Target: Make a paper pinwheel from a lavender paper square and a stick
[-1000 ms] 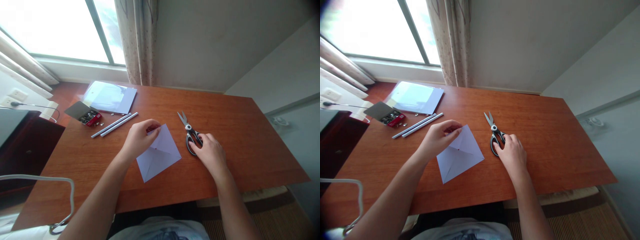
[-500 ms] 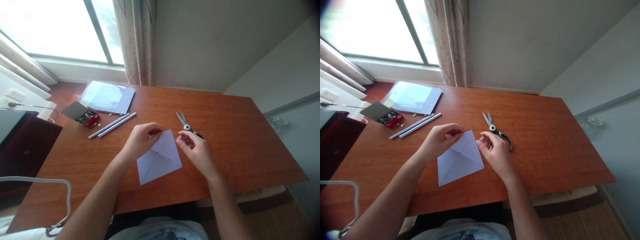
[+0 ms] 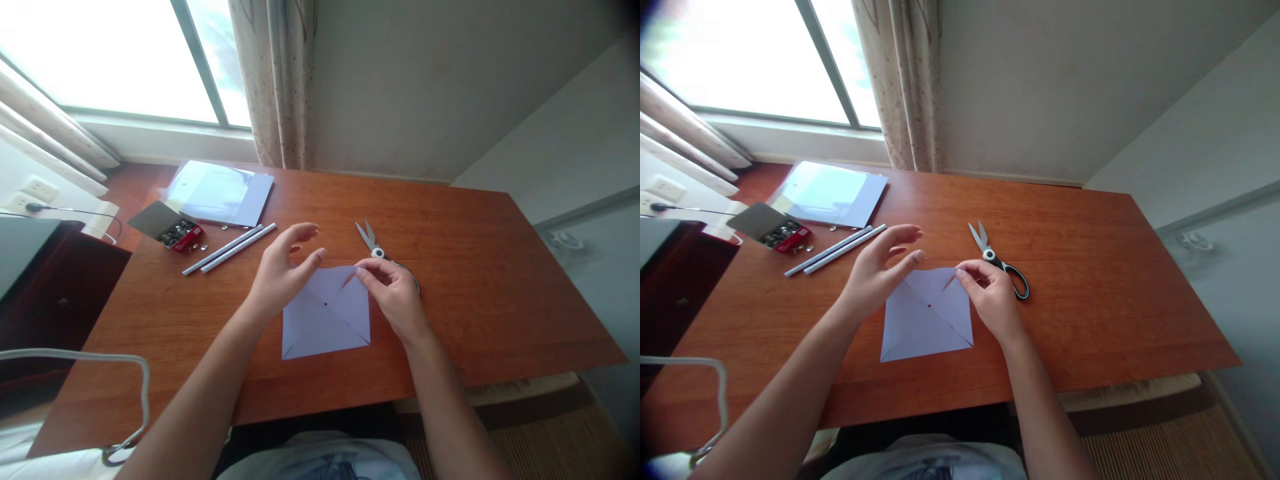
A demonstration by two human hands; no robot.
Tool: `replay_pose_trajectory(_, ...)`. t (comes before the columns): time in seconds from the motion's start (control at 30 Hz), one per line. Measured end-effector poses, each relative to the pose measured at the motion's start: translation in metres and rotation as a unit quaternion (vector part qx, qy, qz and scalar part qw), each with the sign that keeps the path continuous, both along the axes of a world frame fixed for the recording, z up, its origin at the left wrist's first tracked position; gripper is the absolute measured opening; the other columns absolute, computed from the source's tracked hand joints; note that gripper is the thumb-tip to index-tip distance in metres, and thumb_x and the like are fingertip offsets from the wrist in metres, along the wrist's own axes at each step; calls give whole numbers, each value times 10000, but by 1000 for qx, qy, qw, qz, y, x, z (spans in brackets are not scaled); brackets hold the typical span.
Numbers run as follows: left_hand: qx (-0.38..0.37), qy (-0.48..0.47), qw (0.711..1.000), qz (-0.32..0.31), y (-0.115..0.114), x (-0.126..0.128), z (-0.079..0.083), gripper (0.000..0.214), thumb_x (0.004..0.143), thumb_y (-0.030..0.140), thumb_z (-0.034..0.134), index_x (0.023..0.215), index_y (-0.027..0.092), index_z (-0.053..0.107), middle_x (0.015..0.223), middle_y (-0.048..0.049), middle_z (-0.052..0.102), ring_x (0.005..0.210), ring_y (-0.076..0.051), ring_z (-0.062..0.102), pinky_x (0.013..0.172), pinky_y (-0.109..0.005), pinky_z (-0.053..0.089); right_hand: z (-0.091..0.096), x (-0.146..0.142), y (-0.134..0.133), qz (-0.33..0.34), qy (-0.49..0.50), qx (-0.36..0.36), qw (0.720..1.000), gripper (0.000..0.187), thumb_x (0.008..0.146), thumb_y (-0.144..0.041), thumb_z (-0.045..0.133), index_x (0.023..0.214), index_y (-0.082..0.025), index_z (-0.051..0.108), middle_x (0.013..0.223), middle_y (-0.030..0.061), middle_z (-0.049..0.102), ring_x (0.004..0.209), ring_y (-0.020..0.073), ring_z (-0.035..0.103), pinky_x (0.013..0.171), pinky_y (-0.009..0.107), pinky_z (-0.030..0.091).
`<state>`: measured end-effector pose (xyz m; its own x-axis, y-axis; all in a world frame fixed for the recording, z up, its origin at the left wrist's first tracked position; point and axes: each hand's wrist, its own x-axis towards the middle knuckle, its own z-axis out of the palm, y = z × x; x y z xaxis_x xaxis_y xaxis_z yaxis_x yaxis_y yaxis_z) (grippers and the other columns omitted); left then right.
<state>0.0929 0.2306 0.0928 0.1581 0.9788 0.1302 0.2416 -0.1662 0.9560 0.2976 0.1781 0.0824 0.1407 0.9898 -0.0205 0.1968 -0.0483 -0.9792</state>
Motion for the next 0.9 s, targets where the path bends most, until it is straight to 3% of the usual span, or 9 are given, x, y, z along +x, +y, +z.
replay_pose_trajectory(0.13, -80, -116, 990, 28, 4, -2, 1, 498, 835, 438, 740, 1241, 193, 588, 1344, -139, 652, 1268, -278, 604, 1021, -377, 484, 7, 10, -4, -45, 57, -7, 997, 178, 815, -401, 767, 875, -233, 760, 829, 5, 755, 733, 172, 679, 670, 281, 537)
replay_pose_trajectory(0.3, -238, -257, 932, -94, 2, -3, 3, 564, 914, 608, 568, 1280, 180, 595, 1268, -153, 707, 1067, -308, 710, 811, -372, 576, 15, 13, -2, -106, 185, -32, 977, 228, 739, -391, 831, 877, -233, 743, 720, -22, 713, 581, 129, 594, 518, 237, 450)
replay_pose_trajectory(0.37, -260, -262, 922, -120, 1, -4, 4, 574, 874, 611, 629, 1245, 172, 639, 1154, -138, 754, 943, -297, 737, 723, -343, 578, 17, 13, 0, -122, 213, -30, 969, 247, 704, -385, 848, 857, -228, 734, 715, -23, 710, 578, 127, 593, 520, 239, 456)
replay_pose_trajectory(0.53, -309, -213, 915, -147, -4, -3, 2, 433, 716, 403, 867, 1046, 156, 736, 966, -95, 793, 766, -239, 734, 637, -293, 559, 19, 14, 3, -135, 243, -30, 960, 277, 678, -390, 867, 846, -221, 726, 659, -40, 673, 544, 107, 563, 504, 223, 444)
replay_pose_trajectory(0.7, -337, -197, 911, -132, -6, 0, -2, 348, 701, 380, 885, 910, 130, 763, 873, -76, 795, 696, -185, 708, 612, -251, 546, 17, 16, 3, -135, 210, -4, 968, 242, 733, -385, 848, 872, -218, 741, 716, -25, 692, 591, 101, 574, 535, 213, 432)
replay_pose_trajectory(0.9, -344, -208, 908, -119, -7, 2, -1, 343, 690, 359, 892, 899, 116, 772, 882, -87, 800, 723, -204, 722, 639, -264, 563, 15, 17, 5, -136, 155, 31, 978, 198, 762, -374, 833, 857, -228, 739, 764, -16, 701, 667, 123, 598, 610, 237, 448)
